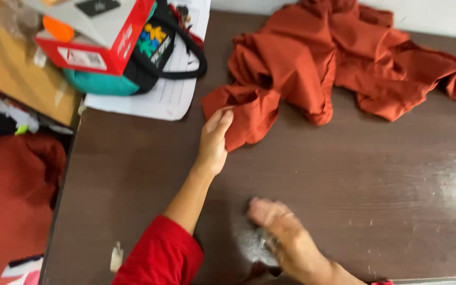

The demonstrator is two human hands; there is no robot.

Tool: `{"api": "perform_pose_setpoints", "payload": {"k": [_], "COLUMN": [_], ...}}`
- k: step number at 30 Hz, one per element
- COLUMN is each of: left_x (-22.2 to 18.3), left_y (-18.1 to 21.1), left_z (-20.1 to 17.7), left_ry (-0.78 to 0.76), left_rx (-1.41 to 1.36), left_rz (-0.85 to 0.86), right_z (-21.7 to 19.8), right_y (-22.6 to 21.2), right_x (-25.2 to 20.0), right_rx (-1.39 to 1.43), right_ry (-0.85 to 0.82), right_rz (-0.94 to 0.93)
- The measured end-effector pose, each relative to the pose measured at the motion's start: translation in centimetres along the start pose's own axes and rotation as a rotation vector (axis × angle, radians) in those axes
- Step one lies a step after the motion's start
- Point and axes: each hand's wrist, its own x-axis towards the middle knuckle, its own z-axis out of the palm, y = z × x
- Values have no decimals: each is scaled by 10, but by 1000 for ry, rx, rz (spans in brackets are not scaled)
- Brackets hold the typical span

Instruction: Trimming loose threads from a brown garment using thread snips

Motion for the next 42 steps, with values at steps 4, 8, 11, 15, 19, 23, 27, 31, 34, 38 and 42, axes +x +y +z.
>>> {"api": "perform_pose_setpoints", "payload": {"k": [4, 8, 11, 15, 19, 23, 27, 31, 34, 38, 42], "left_x": [24, 25, 37, 26, 0, -17, -20, -20, -21, -19, -18], "left_y": [-34, -41, -54, -40, -8, -7, -11, -21, -15, -1, -2], "left_z": [-16, -25, -31, -22, 1, 7, 11, 13, 15, 19, 21], "left_ry": [-107, -101, -121, -128, -126, -123, -141, -160, -77, 83, 150], "left_rx": [-28, -52, -41, -44, 37, 241, 391, 601, 675, 541, 455], "left_rz": [122, 102, 134, 154, 162, 262, 336, 422, 447, 270, 235], "right_z": [-29, -12, -2, 1, 29, 46, 25, 13, 14, 19, 38], "right_y": [26, -14, -28, 22, -32, -108, -120, -117, -113, -103, -114], "right_x": [25, 8, -1, 29, 0, 55, 109, 118, 99, 85, 68], "right_rx": [112, -516, -992, -245, -1058, -612, -427, -658, -849, -991, -1000], "right_ry": [-33, -197, -325, -490, -501, 354, 478, 475, 503, 376, 347], "right_rz": [-420, -690, -864, -255, -983, -1168, -1251, -1422, -1552, -1502, -809]}}
